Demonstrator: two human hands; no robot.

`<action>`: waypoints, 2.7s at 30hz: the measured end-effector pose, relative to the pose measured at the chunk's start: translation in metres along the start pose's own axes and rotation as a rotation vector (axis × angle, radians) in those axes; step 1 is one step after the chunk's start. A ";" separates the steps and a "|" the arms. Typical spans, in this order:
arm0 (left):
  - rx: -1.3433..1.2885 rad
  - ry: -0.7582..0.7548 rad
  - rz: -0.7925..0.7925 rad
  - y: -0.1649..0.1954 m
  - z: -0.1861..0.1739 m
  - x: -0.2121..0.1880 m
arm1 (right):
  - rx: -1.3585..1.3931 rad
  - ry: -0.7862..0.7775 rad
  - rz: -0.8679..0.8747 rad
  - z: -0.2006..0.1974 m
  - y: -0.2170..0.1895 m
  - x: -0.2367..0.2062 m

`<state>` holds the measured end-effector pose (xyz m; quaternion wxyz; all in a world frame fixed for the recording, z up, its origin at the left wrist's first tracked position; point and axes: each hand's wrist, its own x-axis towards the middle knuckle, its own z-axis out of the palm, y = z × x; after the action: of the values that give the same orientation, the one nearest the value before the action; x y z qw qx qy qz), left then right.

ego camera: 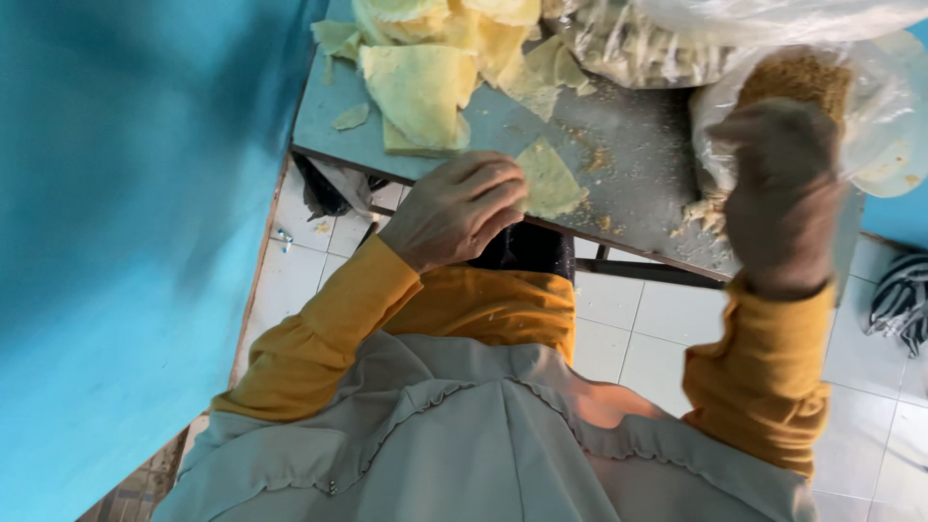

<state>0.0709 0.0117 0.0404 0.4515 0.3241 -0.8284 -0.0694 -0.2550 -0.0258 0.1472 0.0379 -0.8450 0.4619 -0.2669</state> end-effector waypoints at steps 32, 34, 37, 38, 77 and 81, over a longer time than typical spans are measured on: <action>0.044 -0.046 -0.479 0.032 -0.006 0.013 | 0.959 -0.412 0.150 0.055 0.017 0.036; 0.069 -0.048 -0.492 0.032 -0.005 0.014 | 1.193 -0.502 0.156 0.089 -0.018 0.034; 0.090 -0.053 -0.509 0.031 -0.005 0.015 | 0.391 -0.260 -0.088 0.101 -0.061 0.017; 0.080 -0.051 -0.512 0.031 -0.004 0.014 | 0.318 -0.201 -0.165 0.101 -0.070 0.013; 0.094 -0.068 -0.174 0.014 0.027 -0.002 | 0.104 -0.251 -0.199 0.071 -0.089 -0.001; 0.111 -0.075 -0.245 0.008 0.034 0.010 | 0.226 -0.357 -0.117 0.081 -0.071 0.022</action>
<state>0.0366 0.0058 0.0304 0.3899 0.4446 -0.8014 -0.0900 -0.1521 -0.0180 0.1089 0.1979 -0.8945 0.3653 -0.1650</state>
